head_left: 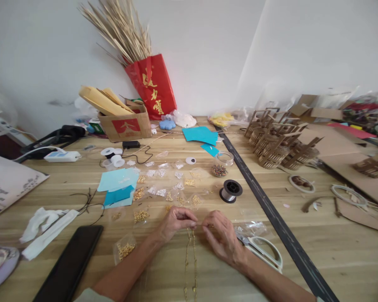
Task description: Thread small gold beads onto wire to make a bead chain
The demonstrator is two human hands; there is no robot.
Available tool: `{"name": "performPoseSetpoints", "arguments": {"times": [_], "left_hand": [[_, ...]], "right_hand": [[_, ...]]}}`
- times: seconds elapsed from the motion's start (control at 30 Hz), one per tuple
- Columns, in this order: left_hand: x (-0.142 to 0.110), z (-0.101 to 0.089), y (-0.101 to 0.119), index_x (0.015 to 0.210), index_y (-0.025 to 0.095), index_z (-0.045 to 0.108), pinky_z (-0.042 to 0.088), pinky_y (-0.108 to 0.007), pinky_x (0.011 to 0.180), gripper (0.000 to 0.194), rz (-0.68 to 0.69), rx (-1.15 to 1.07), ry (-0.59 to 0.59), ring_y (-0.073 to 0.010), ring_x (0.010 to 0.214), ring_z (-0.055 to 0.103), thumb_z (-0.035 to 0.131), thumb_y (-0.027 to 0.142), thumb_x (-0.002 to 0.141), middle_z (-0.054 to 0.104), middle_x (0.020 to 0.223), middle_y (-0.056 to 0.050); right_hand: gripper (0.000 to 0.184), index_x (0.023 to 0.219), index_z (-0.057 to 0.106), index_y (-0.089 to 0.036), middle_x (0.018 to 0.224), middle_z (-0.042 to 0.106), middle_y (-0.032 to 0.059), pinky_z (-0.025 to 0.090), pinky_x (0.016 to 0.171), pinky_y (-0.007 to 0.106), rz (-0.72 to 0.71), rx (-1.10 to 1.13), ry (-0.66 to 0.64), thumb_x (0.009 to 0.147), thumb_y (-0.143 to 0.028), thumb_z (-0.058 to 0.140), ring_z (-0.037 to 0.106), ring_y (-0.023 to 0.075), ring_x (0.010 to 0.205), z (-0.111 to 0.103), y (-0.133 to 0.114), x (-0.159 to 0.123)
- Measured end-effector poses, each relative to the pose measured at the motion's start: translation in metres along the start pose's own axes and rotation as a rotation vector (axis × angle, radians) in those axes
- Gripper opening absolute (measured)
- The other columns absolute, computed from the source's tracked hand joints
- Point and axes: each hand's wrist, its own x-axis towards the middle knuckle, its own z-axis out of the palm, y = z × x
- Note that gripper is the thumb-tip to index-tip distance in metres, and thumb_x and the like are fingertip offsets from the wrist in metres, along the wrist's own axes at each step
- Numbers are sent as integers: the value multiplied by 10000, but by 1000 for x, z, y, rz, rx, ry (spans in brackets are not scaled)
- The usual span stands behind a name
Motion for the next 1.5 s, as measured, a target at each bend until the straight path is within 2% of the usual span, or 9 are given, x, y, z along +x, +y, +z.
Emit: {"name": "performPoseSetpoints", "arguments": {"times": [1.5], "left_hand": [[-1, 5, 5, 667, 131, 725, 437, -218, 597, 231, -44, 110, 5, -111, 576, 574, 819, 318, 569, 671, 623, -19]], "right_hand": [[76, 883, 543, -203, 769, 586, 29, 421, 648, 309, -13, 1, -10, 907, -157, 487, 532, 169, 707, 1, -1, 2]]}}
